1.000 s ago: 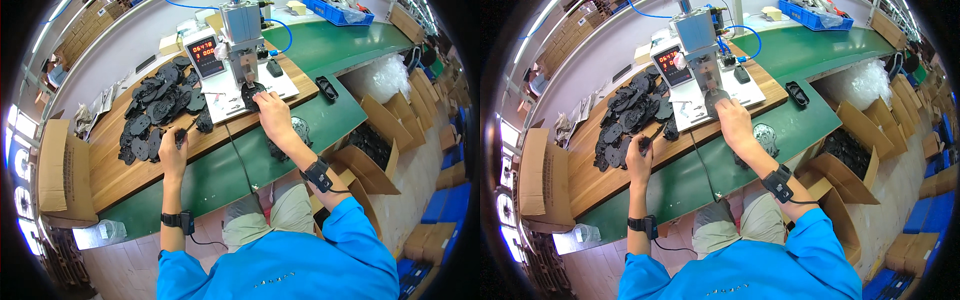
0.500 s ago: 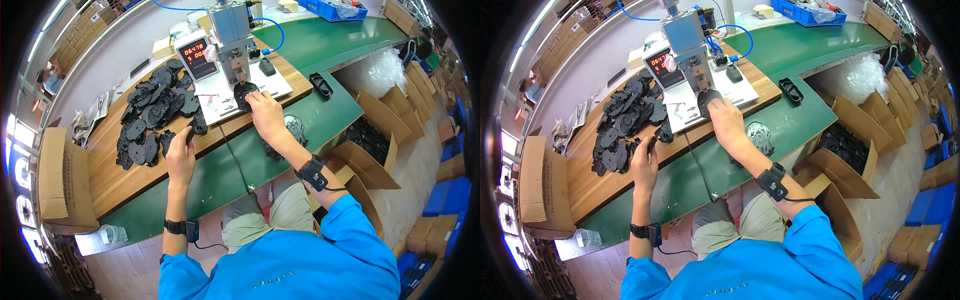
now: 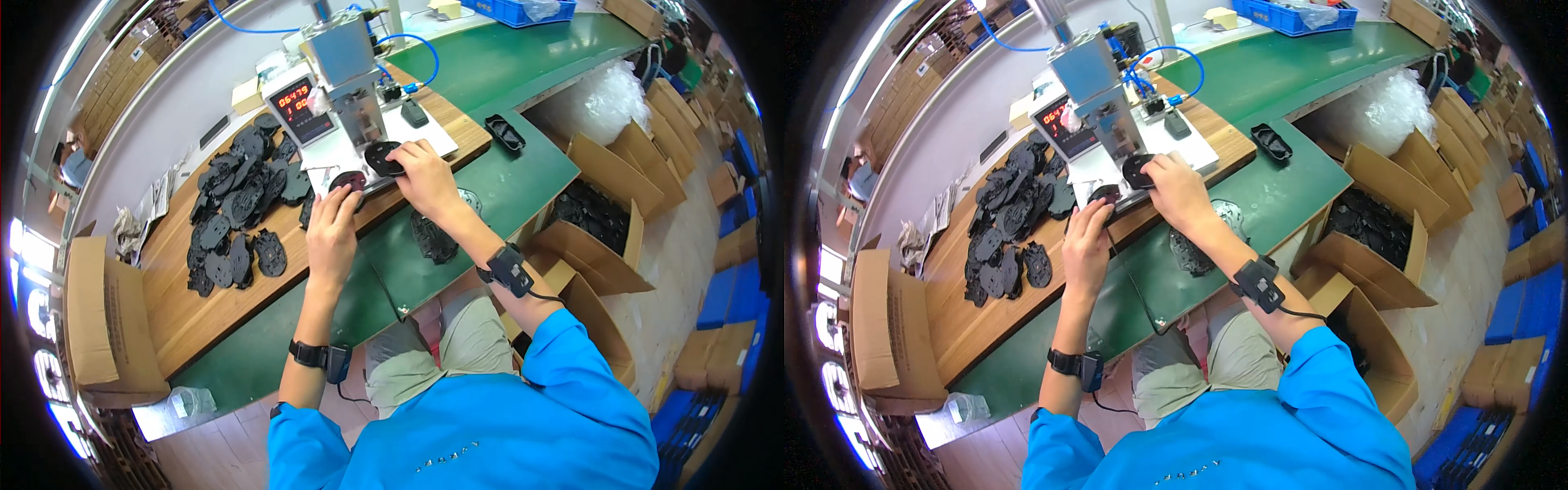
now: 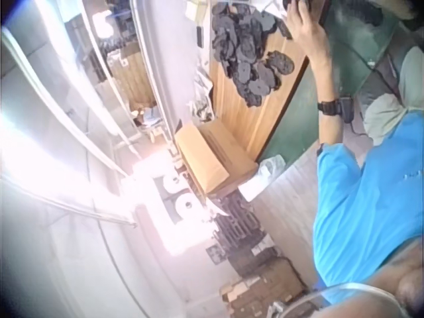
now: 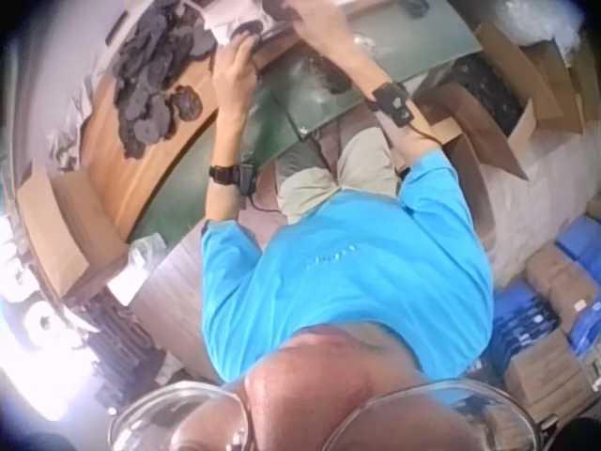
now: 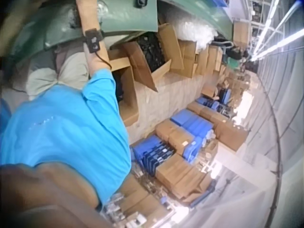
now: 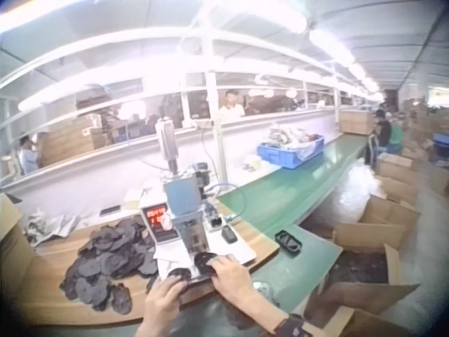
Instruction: Assembling small black plastic electronic components using a pneumatic press machine at an industrial workstation.
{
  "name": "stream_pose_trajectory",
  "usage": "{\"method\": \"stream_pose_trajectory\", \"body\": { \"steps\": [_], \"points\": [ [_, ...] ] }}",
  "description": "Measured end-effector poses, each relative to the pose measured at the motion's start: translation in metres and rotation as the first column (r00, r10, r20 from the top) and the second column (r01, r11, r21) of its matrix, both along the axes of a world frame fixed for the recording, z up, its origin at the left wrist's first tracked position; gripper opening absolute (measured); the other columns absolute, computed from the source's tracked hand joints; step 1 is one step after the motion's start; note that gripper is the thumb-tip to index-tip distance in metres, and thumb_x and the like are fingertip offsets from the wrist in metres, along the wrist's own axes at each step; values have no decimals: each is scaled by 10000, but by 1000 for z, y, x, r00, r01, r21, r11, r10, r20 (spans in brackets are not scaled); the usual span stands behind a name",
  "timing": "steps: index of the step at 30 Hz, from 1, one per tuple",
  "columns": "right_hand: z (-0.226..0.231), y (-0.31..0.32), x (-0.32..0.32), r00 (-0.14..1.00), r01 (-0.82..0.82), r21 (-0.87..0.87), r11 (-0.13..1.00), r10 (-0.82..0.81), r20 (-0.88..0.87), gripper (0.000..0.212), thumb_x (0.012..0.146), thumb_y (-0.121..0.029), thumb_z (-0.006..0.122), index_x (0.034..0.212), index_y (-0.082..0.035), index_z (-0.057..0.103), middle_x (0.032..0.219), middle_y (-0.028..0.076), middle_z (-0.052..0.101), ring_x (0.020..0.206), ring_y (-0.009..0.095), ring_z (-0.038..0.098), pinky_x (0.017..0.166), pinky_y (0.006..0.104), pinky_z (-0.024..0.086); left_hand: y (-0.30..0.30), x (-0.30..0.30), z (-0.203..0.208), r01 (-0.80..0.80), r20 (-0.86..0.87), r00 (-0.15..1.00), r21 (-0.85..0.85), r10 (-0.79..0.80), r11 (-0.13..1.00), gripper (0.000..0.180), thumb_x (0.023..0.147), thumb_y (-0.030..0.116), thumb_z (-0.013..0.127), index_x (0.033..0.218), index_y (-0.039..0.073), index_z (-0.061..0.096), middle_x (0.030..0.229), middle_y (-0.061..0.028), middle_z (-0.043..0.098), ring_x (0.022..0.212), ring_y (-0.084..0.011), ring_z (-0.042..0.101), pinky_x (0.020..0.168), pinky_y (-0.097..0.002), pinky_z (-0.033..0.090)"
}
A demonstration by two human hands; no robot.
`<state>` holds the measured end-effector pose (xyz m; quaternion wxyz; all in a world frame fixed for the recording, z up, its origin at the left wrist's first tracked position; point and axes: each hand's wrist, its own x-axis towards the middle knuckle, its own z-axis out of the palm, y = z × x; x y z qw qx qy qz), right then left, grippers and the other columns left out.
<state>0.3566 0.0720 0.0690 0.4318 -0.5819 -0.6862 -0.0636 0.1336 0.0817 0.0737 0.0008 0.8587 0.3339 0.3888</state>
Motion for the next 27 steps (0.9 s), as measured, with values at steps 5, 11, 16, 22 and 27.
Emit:
{"method": "stream_pose_trajectory", "body": {
  "steps": [5, 11, 16, 22, 27],
  "points": [
    [-7, -51, 39, 991, 70, 76, 995, -61, -122, 299, 798, 21, 667, 1093, -25, 664, 1149, 154, 669, 1148, 391, 606, 997, 474, 514, 20, 46, -15, 101, -102, 991, 103, -90, 990, 469, 836, -60, 673, 1277, 98, 702, 1337, -140, 686, 1276, -348, 639, 1141, -500, 495],
    [-52, -120, 82, 958, 244, -39, 969, -247, -143, 388, 819, -57, 680, 1199, 6, 628, 1234, 215, 635, 1216, 423, 562, 1080, 497, 470, 41, 83, -22, 95, -170, 982, 86, -79, 992, 503, 826, -72, 617, 1311, 53, 652, 1393, -215, 632, 1332, -404, 581, 1183, -515, 443],
    [-78, -130, 82, 978, 140, -125, 982, -157, -139, 416, 867, -167, 667, 1249, -6, 622, 1326, 205, 602, 1296, 412, 522, 1142, 500, 421, 38, 62, -26, 106, -216, 971, 20, -100, 994, 548, 823, -139, 569, 1357, -20, 610, 1451, -241, 600, 1375, -435, 548, 1221, -521, 404],
    [-82, -125, 85, 953, 195, -160, 968, -225, -202, 335, 936, -192, 630, 1228, -30, 647, 1339, 175, 608, 1319, 386, 506, 1151, 505, 392, 42, 70, -12, 114, -238, 962, -89, -132, 990, 546, 855, -114, 600, 1393, -25, 576, 1455, -233, 606, 1370, -419, 559, 1186, -508, 448],
    [-83, -126, 87, 944, 191, -141, 971, -222, -245, 294, 947, -189, 629, 1197, -38, 665, 1346, 163, 611, 1316, 382, 508, 1150, 506, 383, 39, 68, -23, 90, -295, 952, -3, -87, 996, 530, 873, -120, 566, 1399, -55, 556, 1461, -249, 596, 1402, -415, 539, 1224, -496, 410]
  ]
}}
